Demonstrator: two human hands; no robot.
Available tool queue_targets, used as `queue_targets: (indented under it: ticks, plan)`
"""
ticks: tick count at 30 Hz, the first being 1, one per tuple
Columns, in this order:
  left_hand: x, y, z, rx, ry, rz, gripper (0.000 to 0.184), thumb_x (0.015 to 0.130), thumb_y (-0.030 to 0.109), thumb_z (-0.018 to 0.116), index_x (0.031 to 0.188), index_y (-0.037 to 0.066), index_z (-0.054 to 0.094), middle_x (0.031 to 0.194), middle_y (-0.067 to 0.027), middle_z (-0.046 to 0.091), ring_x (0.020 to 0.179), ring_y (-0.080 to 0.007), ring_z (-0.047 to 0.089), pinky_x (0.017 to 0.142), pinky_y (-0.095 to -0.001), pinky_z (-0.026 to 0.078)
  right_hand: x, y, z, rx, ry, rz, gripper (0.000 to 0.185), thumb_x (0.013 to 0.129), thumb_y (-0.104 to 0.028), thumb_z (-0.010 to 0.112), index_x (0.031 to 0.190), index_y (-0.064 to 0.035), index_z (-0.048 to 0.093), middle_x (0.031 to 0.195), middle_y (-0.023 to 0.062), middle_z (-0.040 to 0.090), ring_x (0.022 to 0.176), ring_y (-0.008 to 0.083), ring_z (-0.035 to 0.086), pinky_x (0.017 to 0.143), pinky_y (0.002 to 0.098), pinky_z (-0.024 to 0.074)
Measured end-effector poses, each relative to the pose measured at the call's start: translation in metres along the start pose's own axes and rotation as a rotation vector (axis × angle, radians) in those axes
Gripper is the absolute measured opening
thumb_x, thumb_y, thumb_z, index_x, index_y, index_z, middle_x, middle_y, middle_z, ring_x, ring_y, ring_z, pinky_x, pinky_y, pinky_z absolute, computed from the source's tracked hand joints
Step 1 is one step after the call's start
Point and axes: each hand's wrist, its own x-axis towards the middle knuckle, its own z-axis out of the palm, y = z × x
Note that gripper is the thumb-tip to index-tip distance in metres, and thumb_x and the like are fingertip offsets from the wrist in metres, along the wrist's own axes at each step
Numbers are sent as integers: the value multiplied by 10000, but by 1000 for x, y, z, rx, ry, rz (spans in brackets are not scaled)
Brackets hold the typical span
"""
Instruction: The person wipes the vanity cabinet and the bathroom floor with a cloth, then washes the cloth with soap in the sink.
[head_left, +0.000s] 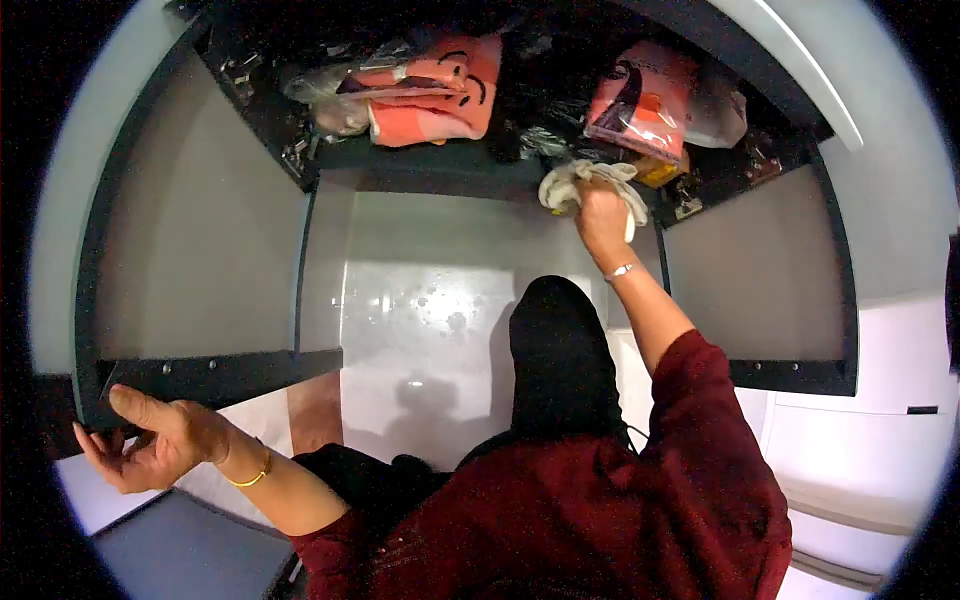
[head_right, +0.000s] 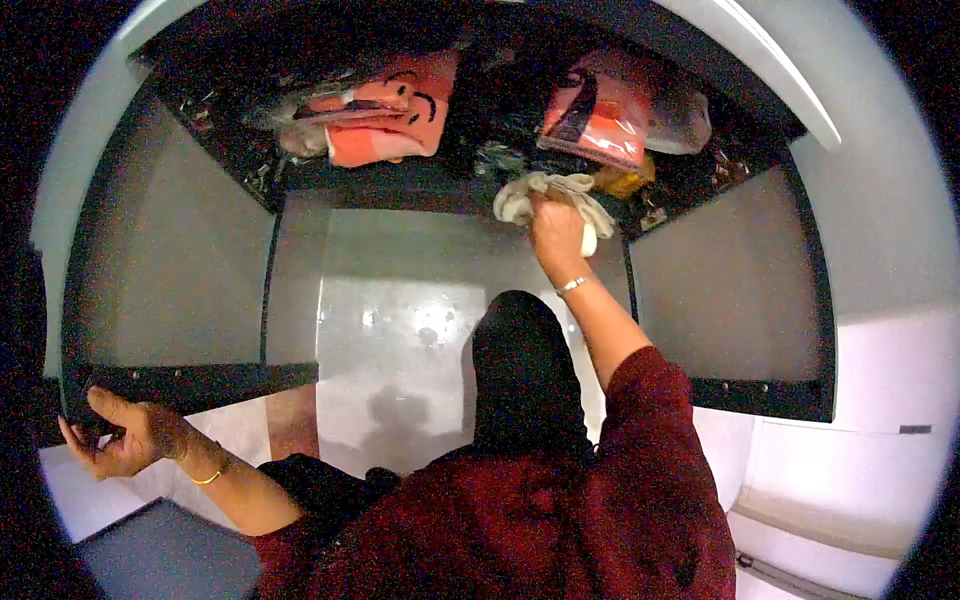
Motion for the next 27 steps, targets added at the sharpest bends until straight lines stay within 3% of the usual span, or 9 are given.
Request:
queue_targets:
  ticks: [6,9,12,15,16,17,23,25,27]
  plan:
    - [-2,-15,-3,73,15,75,448,730,124,788,1063,-66,556,935,-136,552,770,-199,526,679,-280,472,22,-41,28,114,-118,247,389,701,-155,656,1085,-106,619,993,161,625,843,343,614,676,429,506]
    - [0,-16,-3,21,-18,63,458,733,130,787,1067,-62,540,940,-137,552,774,-199,529,684,-283,474,-1,-63,28,-147,319,-107,465,725,-39,557,1185,-99,540,1017,205,581,865,348,608,715,423,518]
    - [2,-15,-4,-4,-28,64,481,735,135,786,1085,-63,523,938,-131,547,772,-198,528,690,-281,473,-6,-51,11,-141,117,-118,444,758,-53,524,1202,-72,500,1048,181,535,883,320,595,591,387,527]
    - [0,-13,-4,-19,-40,57,486,738,138,785,1093,-62,519,959,-127,535,774,-195,522,692,-276,467,-6,-28,15,-126,73,-153,401,775,-75,519,1172,-121,531,975,168,553,844,310,603,578,366,529]
    - [0,-10,-2,-32,-28,59,483,737,140,785,1090,-61,523,969,-127,529,773,-193,518,691,-273,464,-12,-17,11,-141,147,-183,359,779,-67,510,1137,-79,538,965,178,563,827,301,603,606,383,531]
    - [-1,-10,-3,-27,-30,44,481,732,142,790,1089,-54,534,970,-120,519,772,-187,511,685,-269,457,-18,0,10,-98,-60,-97,489,758,-24,502,1242,-93,494,1085,214,533,944,361,574,789,418,505]
    - [2,9,-6,-160,-74,-155,491,702,141,815,1094,-14,564,920,-65,489,758,-149,479,658,-237,406,-28,86,-10,-331,-65,22,274,793,-59,514,1065,-48,545,951,247,566,800,396,609,638,453,526]
    - [0,8,-2,-97,-52,-74,477,725,174,797,1100,1,559,928,-68,481,824,-156,442,724,-244,383,-14,85,-33,-404,-420,-99,263,802,-76,500,1056,-44,561,858,230,621,736,380,623,629,439,525]
    - [-4,-3,-3,65,-66,50,473,746,229,779,1100,8,557,940,-75,477,844,-173,425,736,-253,382,-17,78,-32,-514,-363,-132,278,796,-92,512,1064,-50,570,773,202,644,686,357,631,605,432,518]
